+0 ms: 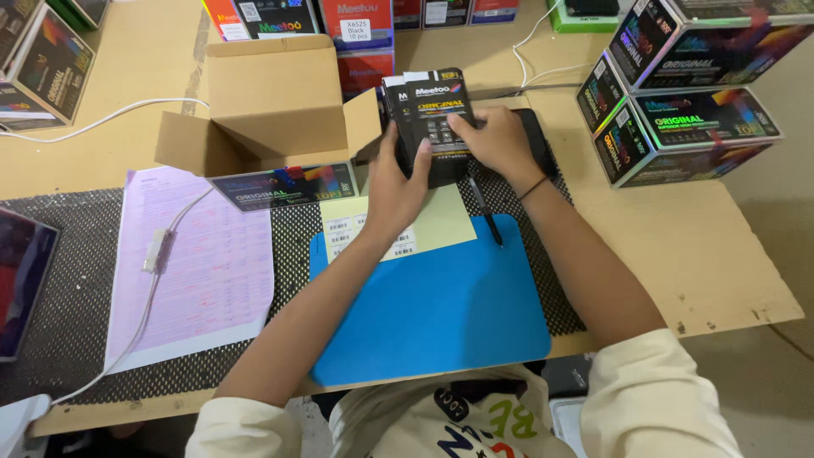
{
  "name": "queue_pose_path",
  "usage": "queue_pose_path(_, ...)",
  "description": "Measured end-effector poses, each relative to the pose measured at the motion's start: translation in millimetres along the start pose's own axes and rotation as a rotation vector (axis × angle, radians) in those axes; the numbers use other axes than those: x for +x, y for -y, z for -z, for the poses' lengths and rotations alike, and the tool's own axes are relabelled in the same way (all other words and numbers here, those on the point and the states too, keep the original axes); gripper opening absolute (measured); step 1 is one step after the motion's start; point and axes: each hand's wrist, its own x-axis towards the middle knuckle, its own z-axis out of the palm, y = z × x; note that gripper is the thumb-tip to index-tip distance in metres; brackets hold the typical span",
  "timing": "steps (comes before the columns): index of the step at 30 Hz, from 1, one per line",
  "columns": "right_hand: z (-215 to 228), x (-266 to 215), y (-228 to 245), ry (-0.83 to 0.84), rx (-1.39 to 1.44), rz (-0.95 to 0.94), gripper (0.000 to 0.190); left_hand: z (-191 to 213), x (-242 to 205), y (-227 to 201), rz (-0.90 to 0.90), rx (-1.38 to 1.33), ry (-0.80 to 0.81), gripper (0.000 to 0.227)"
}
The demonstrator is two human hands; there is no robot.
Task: The person opens a box of Meetoo phone LCD screens using a box cutter. They remove a single screen, unwrap it from its plastic packaging, and apply a barcode sticker to the back of the screen using a pen.
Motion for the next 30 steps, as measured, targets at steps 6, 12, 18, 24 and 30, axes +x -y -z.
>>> queue_pose_path(6, 37, -69, 19, -0.106, 0.535, 0.209, 0.038, 12, -18, 47, -0.644, 0.089, -0.112, 0.028)
queue_pose_path(12, -3, -101, -19, -0.123, 0.460, 0.506, 0.048, 35, -40, 47, -0.655, -0.082, 0.008, 0.084)
queue_pose_path(18, 3, -160, 58, 0.163, 0.483, 0.814, 0.032, 21, -51, 60, -0.841, 0.062, -0.037, 0.126)
queue_pose_path(24, 16, -150, 40, 0.234, 0.313, 1.014, 0.016, 43, -51, 49, -0.844, 0.218, -0.229, 0.107)
queue_pose_path(30, 13, -127, 0, 0.134, 0.653, 0.759, 0.060, 62, -42, 51, -0.939, 0.551, -0.176, 0.094)
